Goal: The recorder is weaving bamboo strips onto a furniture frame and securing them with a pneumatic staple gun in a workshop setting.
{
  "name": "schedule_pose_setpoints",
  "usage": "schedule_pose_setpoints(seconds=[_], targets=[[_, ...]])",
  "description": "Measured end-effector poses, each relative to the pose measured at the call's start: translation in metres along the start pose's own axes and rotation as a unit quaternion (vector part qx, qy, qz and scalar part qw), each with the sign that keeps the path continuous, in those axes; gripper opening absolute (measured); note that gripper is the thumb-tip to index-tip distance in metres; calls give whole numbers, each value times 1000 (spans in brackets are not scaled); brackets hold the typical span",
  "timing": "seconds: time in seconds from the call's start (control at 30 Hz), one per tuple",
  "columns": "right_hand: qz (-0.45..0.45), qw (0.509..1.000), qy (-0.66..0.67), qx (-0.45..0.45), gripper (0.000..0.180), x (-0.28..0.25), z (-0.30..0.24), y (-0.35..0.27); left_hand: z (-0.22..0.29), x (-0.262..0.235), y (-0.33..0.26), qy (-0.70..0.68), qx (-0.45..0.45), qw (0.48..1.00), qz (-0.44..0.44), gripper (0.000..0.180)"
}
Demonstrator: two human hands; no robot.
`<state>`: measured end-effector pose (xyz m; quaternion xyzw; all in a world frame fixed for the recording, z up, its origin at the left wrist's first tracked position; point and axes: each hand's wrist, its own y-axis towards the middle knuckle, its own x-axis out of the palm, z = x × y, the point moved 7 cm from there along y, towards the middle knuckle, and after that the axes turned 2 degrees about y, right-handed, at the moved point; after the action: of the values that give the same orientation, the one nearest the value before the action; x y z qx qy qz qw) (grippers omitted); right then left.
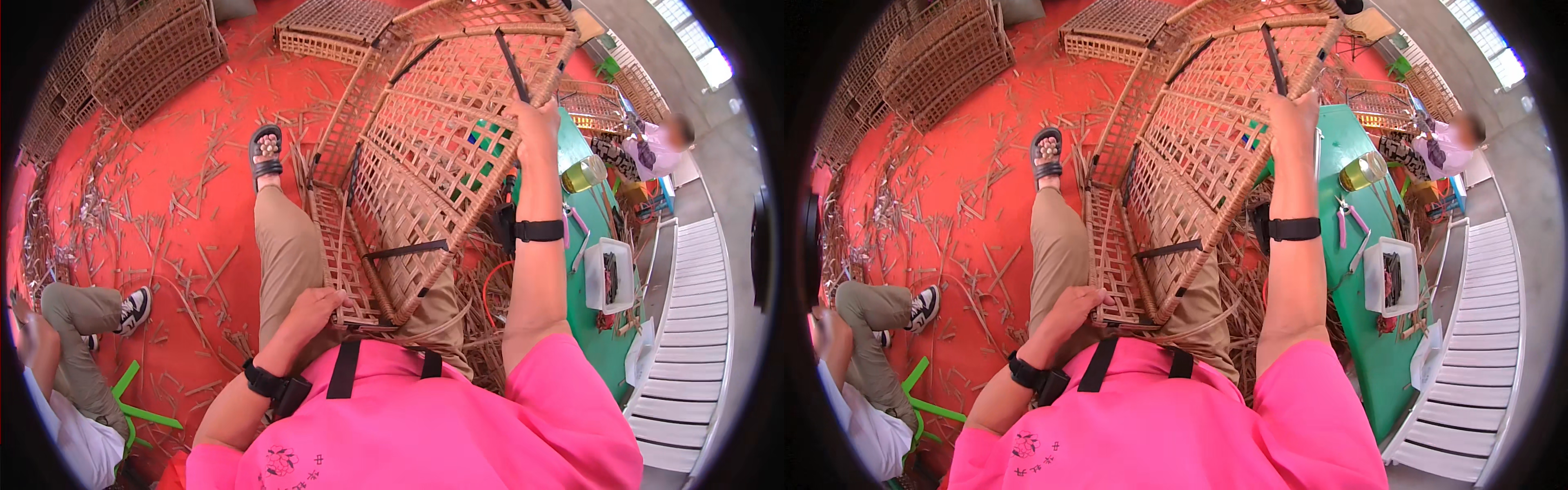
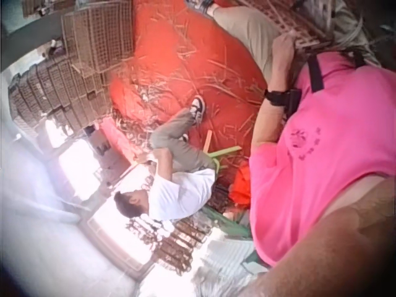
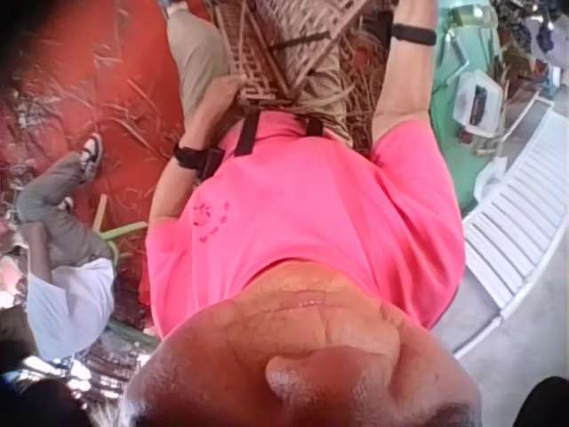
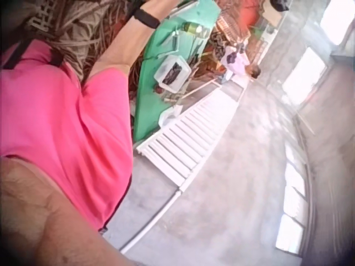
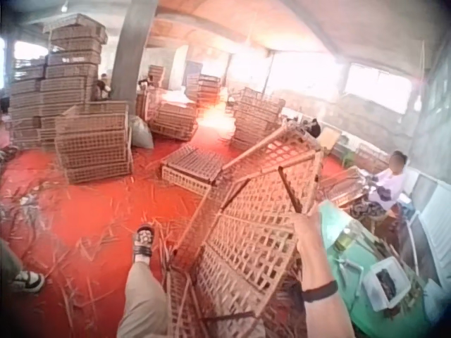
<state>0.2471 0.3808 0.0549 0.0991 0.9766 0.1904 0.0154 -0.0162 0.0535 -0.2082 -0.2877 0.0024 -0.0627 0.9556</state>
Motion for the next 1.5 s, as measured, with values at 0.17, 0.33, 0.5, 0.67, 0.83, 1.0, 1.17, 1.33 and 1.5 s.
schedule_pose_setpoints(seconds=[0.17,0.33,0.5,0.67,0.83,1.0,1.17,1.33,1.5], targets=[[2,1000,1,-8,37,5,-23,-13,7,16,9,128,125,983,36,38],[3,994,-95,43,54,-22,-26,-5,21,23,20,116,93,989,5,40],[58,994,-80,39,41,-57,-15,-8,19,16,25,115,112,987,12,39],[59,994,-92,4,34,-69,-13,-12,18,20,23,38,70,997,2,33],[42,996,-71,19,38,-68,4,-36,27,19,25,109,101,989,20,35],[2,997,-58,48,62,-71,-9,-76,58,18,17,410,159,897,39,37],[95,972,-207,60,70,-162,38,-59,59,9,19,482,278,831,1,36],[-56,655,-743,-126,67,-341,130,-10,63,14,52,237,18,942,-239,22],[-128,697,-699,95,55,-395,198,26,38,4,56,96,-62,972,-205,22]])
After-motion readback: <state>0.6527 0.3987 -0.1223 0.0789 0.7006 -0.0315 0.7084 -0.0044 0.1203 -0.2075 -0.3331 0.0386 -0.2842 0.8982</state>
